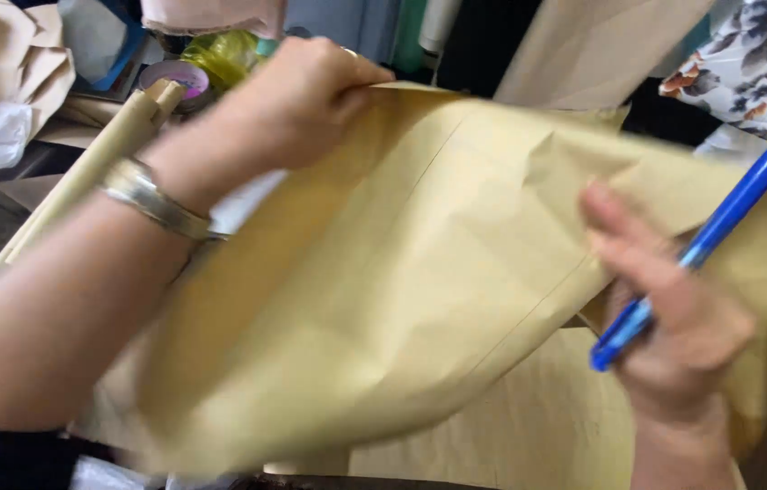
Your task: The person uses a yellow ruler and a blue pen to draw lines on a large beige pattern paper laid out on a work table. They measure and mark the paper, then fold and unfold sections of the pattern to align it correctly.
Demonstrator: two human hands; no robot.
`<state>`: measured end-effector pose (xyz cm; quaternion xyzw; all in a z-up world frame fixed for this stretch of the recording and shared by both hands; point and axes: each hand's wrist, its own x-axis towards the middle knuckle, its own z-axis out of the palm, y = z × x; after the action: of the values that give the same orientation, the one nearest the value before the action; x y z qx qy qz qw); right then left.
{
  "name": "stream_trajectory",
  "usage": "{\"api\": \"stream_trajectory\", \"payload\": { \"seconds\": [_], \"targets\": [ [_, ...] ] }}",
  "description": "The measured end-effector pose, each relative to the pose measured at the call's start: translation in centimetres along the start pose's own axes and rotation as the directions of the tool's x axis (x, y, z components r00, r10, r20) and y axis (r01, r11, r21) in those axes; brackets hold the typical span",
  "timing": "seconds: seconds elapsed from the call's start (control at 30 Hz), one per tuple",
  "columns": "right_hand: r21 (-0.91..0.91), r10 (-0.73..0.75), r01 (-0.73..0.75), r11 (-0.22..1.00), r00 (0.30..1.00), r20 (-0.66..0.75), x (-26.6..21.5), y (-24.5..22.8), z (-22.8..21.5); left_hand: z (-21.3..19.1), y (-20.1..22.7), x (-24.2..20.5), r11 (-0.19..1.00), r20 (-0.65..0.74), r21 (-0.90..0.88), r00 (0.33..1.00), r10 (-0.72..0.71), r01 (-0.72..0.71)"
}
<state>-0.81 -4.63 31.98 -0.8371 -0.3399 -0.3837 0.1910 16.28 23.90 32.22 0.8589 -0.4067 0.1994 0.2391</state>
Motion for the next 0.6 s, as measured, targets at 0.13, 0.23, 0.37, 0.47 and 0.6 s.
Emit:
{"api": "stream_trajectory", "payload": {
  "seconds": [0.13,0.23,0.37,0.47,0.6],
  "targets": [
    [0.135,0.063,-0.066,0.989,0.998,0.022,-3.6,0.4,3.9,-2.1,-2.1,-3.7,0.979,0.357,-0.023,0.917,-0.180,0.201],
    [0.259,0.129,-0.171,0.951,0.977,0.170,-5.8,0.3,5.9,-1.9,-1.8,-8.0,0.704,0.657,0.125,0.473,-0.587,0.699],
    [0.273,0.129,-0.212,0.938,0.947,0.293,-6.7,-0.3,7.1,0.7,-4.5,-14.8,0.139,0.826,-0.186,0.231,-0.514,0.973],
    [0.287,0.087,-0.181,0.941,0.946,0.313,-6.4,-0.5,7.7,2.3,-5.3,-16.5,0.100,0.828,-0.259,0.274,-0.489,0.961],
    [0.308,-0.060,-0.038,0.951,0.951,0.303,-4.3,-2.1,8.3,4.8,-4.7,-16.2,0.617,0.651,0.040,0.448,-0.613,0.786]
  ]
}}
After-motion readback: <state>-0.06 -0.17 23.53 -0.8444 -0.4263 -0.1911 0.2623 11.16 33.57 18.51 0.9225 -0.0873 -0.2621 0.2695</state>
